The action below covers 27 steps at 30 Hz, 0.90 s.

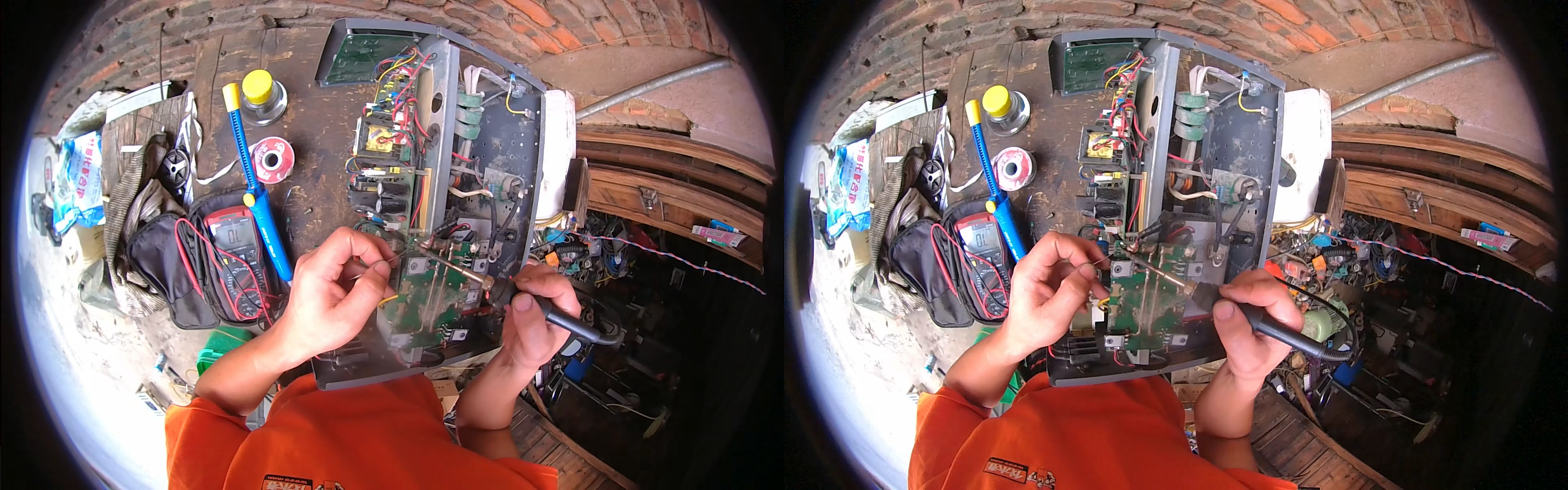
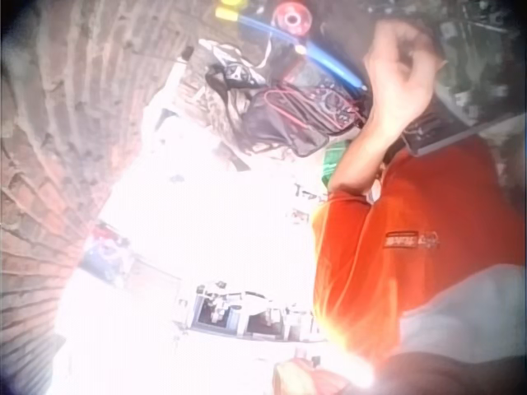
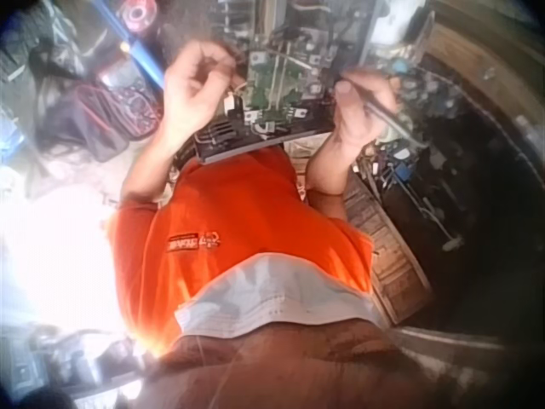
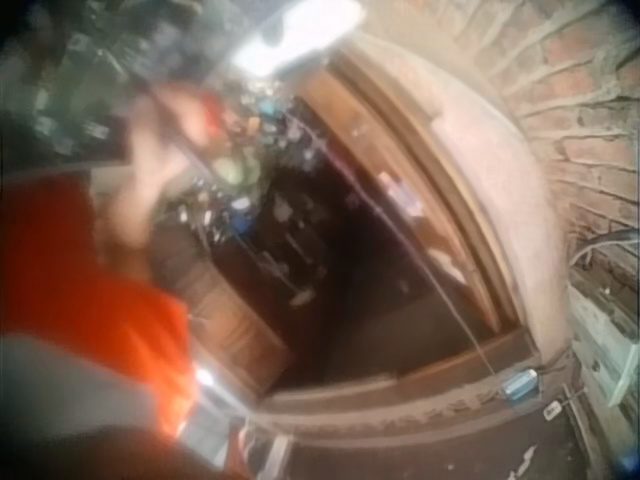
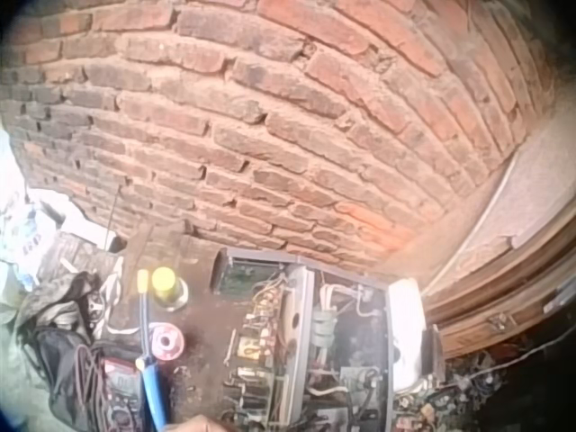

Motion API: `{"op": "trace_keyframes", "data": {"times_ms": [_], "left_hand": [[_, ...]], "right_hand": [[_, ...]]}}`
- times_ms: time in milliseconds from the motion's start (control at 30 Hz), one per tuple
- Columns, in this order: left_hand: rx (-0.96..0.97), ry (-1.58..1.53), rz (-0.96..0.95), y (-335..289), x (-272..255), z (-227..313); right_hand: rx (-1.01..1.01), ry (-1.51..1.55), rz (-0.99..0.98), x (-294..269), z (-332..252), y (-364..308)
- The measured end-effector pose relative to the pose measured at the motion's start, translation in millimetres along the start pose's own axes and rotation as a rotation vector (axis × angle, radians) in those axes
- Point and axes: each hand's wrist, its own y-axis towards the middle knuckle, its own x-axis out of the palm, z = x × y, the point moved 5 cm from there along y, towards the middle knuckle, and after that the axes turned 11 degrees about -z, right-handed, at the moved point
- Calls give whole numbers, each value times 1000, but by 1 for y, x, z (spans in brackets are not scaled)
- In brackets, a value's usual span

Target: The person uses a soldering iron to attach wires to a circuit board inside an open electronic device. They repeatedly heat joints and apply solder to secure connections while holding the board and wires in place.

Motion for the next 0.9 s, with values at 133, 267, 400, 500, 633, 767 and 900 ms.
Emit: {"op": "trace_keyframes", "data": {"times_ms": [133, 267, 400, 500, 633, 767, 900], "left_hand": [[5, 31, -52, 0, 0, -2], [-8, 32, -48, 0, -1, -2], [0, -10, 31, 0, -1, -2], [-3, -22, 36, 1, -2, -3], [-13, -21, 43, 1, -2, -3], [-27, -14, 50, 0, -2, -2], [-23, -12, 55, 0, -1, -2]], "right_hand": [[-3, -9, -6, -1, 2, 4], [37, 14, -18, -2, 3, 5], [41, 14, -18, -2, 4, 5], [63, 7, -6, 0, 4, 6], [87, 46, -12, -2, 8, 6], [91, 106, -29, -2, 12, 8], [93, 92, -31, -3, 14, 7]]}}
